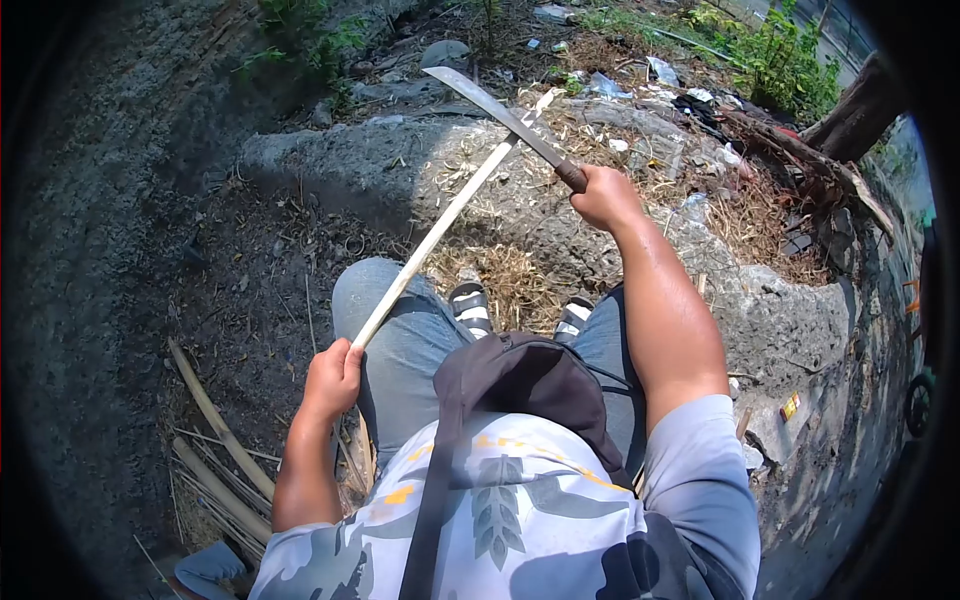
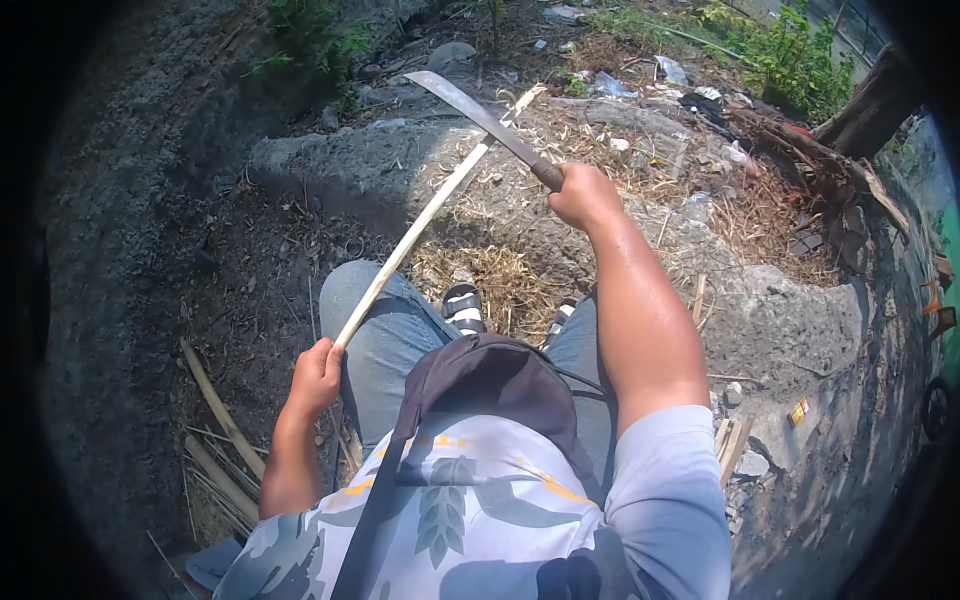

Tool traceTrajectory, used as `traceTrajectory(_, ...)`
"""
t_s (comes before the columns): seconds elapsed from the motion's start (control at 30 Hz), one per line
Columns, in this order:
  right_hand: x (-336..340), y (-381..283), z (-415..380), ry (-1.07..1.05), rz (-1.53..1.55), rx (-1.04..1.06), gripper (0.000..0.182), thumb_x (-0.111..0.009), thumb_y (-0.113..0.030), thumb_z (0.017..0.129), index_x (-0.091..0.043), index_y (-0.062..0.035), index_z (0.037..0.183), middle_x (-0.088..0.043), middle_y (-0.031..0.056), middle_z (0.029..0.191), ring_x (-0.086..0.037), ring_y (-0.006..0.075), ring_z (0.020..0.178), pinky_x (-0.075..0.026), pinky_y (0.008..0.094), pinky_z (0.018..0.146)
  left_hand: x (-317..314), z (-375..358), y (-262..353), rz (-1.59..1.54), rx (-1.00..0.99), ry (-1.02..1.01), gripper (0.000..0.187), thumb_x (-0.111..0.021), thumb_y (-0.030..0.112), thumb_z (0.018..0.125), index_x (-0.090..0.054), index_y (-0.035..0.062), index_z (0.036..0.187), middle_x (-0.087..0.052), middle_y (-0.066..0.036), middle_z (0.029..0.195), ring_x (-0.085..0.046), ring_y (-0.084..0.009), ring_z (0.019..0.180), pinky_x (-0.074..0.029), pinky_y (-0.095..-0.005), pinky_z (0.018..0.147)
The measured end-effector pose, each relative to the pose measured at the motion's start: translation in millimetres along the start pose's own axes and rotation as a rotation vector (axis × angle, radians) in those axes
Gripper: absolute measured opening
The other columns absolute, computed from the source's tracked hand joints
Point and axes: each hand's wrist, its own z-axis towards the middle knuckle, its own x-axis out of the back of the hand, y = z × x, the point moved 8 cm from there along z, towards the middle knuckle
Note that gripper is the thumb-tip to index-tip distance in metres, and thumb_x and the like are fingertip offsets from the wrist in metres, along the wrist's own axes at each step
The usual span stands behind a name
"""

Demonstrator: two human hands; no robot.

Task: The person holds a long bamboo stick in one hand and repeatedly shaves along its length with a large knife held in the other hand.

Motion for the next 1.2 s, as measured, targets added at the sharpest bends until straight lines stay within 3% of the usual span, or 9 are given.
traceTrajectory(0.27,-35,-84,-38,-0.177,-0.326,0.527,0.021,-0.074,-0.018,0.078,-0.072,-0.0135,0.098,-0.076,0.0125,0.098,-0.073,0.0339,0.097,-0.058,0.0471,0.088,3,-2,1,0.046,0.011,0.019,0.035,-0.057,0.027,0.106,-0.053,0.0012,0.082,-0.056,-0.023,0.066,-0.057,-0.043,0.06,-0.043,-0.0485,0.057)
traceTrajectory(0.4,-38,-89,-45,-0.092,-0.183,0.63,0.018,-0.073,-0.019,0.076,-0.07,-0.0134,0.093,-0.074,0.0159,0.089,-0.072,0.0388,0.091,-0.057,0.0511,0.083,0,-2,-3,0.011,-0.008,0.041,0.036,-0.058,0.027,0.106,-0.053,0.0014,0.082,-0.056,-0.023,0.066,-0.057,-0.0428,0.06,-0.043,-0.0482,0.057)
traceTrajectory(0.53,-28,-40,-9,-0.139,-0.155,0.365,0.023,-0.071,-0.018,0.078,-0.073,-0.0135,0.1,-0.076,0.0138,0.097,-0.073,0.0354,0.097,-0.057,0.0483,0.087,-2,-8,-4,-0.022,-0.042,0.094,0.035,-0.058,0.028,0.106,-0.055,0.002,0.082,-0.057,-0.022,0.066,-0.058,-0.0416,0.059,-0.043,-0.0477,0.056)
traceTrajectory(0.63,-1,15,15,0.115,0.031,-0.026,0.025,-0.072,-0.022,0.079,-0.073,-0.0117,0.102,-0.076,0.0168,0.096,-0.073,0.0373,0.093,-0.056,0.0476,0.085,-2,-6,-2,-0.011,-0.054,0.115,0.035,-0.059,0.028,0.105,-0.056,0.0023,0.082,-0.057,-0.021,0.065,-0.058,-0.041,0.058,-0.043,-0.0476,0.056)
traceTrajectory(0.67,-9,28,21,-0.019,0.151,-0.134,0.026,-0.069,-0.021,0.08,-0.075,-0.0129,0.105,-0.077,0.0172,0.1,-0.073,0.0366,0.096,-0.055,0.048,0.087,-1,-5,-2,0.001,-0.058,0.115,0.035,-0.059,0.028,0.105,-0.056,0.0024,0.082,-0.057,-0.021,0.065,-0.058,-0.0408,0.058,-0.043,-0.0475,0.056)
traceTrajectory(0.77,-22,28,17,0.005,0.177,-0.143,0.028,-0.069,-0.024,0.081,-0.075,-0.013,0.106,-0.076,0.0175,0.102,-0.073,0.0369,0.098,-0.056,0.0478,0.087,2,-3,5,0.014,0.007,0.065,0.035,-0.059,0.029,0.105,-0.056,0.0023,0.082,-0.057,-0.021,0.065,-0.057,-0.0408,0.058,-0.043,-0.0478,0.056)
traceTrajectory(0.87,-16,9,12,0.007,0.082,-0.06,0.027,-0.068,-0.023,0.082,-0.075,-0.0128,0.106,-0.076,0.0175,0.103,-0.073,0.0367,0.099,-0.056,0.0483,0.088,0,-3,-1,0.033,-0.027,0.082,0.035,-0.059,0.028,0.105,-0.056,0.0021,0.081,-0.057,-0.021,0.065,-0.057,-0.0396,0.057,-0.043,-0.0473,0.055)
traceTrajectory(1.03,-17,-49,-7,-0.044,-0.076,0.324,0.027,-0.069,-0.015,0.081,-0.073,-0.0165,0.107,-0.075,0.0149,0.099,-0.072,0.0363,0.099,-0.057,0.0488,0.089,-1,-5,1,-0.01,-0.046,0.116,0.034,-0.059,0.026,0.105,-0.056,0.0015,0.082,-0.057,-0.021,0.064,-0.056,-0.0391,0.056,-0.042,-0.0464,0.055)
traceTrajectory(1.2,-42,-89,-31,-0.036,-0.3,0.642,0.014,-0.071,-0.017,0.081,-0.071,-0.0144,0.094,-0.076,0.0104,0.089,-0.074,0.0324,0.088,-0.057,0.0473,0.086,1,-6,-1,-0.016,-0.032,0.106,0.033,-0.059,0.025,0.105,-0.057,0.0013,0.082,-0.057,-0.02,0.064,-0.055,-0.0362,0.054,-0.042,-0.0448,0.054)
